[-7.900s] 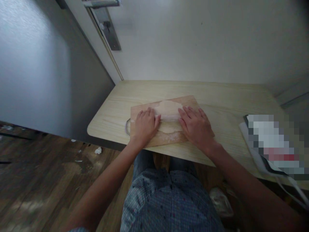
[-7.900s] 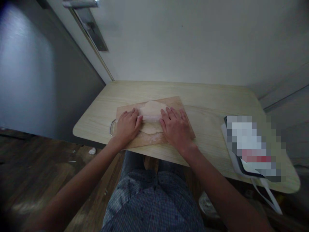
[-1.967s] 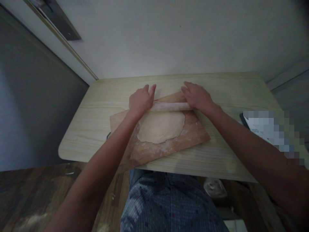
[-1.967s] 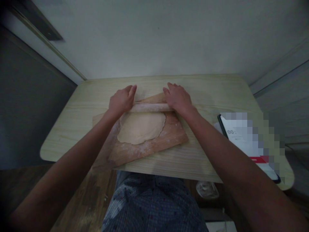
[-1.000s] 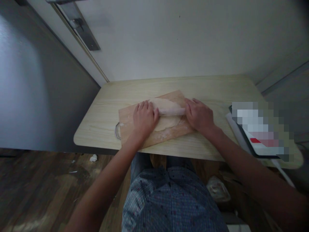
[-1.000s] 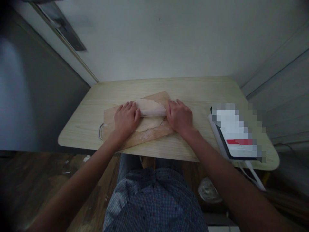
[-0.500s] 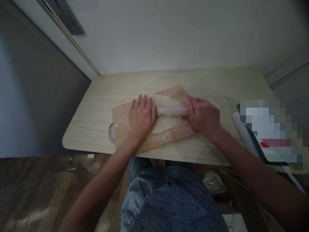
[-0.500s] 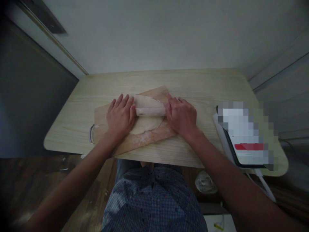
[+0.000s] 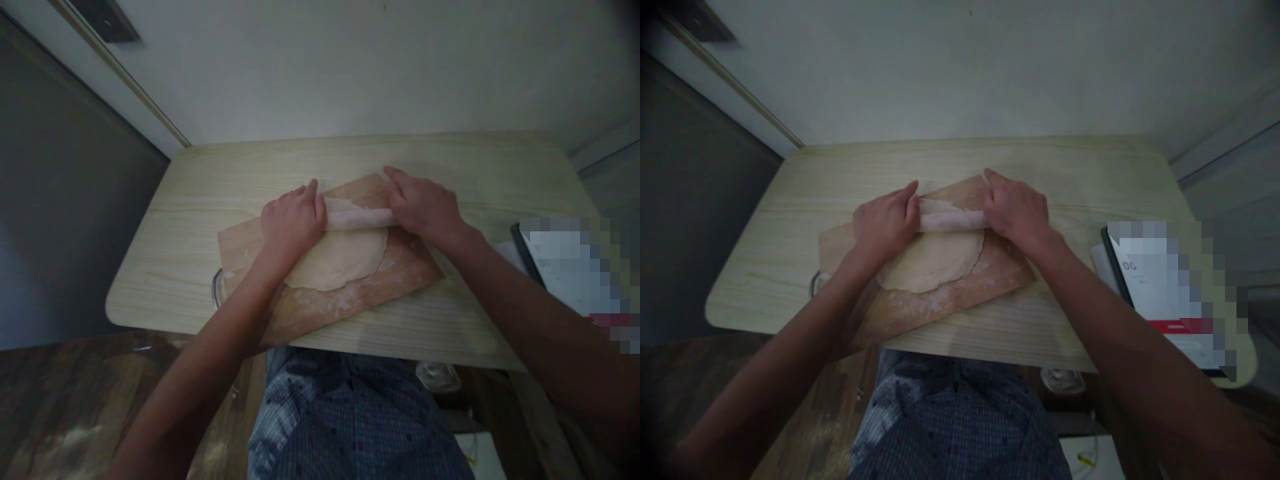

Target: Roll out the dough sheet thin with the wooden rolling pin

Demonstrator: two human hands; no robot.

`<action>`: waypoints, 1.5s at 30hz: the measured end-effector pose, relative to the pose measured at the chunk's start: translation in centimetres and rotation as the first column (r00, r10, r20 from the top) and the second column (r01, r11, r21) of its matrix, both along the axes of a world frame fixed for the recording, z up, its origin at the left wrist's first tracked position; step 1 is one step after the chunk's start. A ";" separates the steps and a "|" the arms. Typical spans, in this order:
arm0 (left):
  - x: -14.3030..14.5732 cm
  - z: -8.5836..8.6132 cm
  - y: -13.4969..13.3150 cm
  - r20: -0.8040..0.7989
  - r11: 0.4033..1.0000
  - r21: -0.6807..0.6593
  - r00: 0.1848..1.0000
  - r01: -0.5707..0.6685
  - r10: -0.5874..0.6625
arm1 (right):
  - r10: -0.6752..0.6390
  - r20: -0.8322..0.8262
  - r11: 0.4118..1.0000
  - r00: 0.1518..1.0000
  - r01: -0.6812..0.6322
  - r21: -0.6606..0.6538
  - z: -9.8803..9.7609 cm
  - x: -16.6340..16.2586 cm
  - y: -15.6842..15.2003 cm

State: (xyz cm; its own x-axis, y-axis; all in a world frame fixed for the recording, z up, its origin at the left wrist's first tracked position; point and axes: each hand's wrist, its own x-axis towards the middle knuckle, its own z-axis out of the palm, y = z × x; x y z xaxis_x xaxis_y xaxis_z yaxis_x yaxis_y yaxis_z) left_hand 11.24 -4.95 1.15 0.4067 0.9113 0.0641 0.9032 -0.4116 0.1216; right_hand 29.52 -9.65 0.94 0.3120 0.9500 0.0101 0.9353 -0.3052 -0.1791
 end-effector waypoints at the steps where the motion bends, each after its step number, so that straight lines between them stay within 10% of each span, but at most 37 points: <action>1: 0.1 0.2 0.2 -0.021 1.000 -0.014 1.000 -0.005 0.005 | -0.002 -0.002 1.000 1.000 0.002 -0.010 0.0 0.2 0.4; 24: 2.0 -0.1 6.5 0.005 0.996 0.032 0.996 -0.088 0.088 | -0.072 0.040 0.982 0.997 0.064 0.177 -0.6 1.4 6.9; 45: -0.2 -0.8 -1.1 -0.050 0.978 0.204 0.998 -0.039 0.050 | -0.017 0.071 0.998 0.997 0.013 0.058 -0.2 -1.6 -1.4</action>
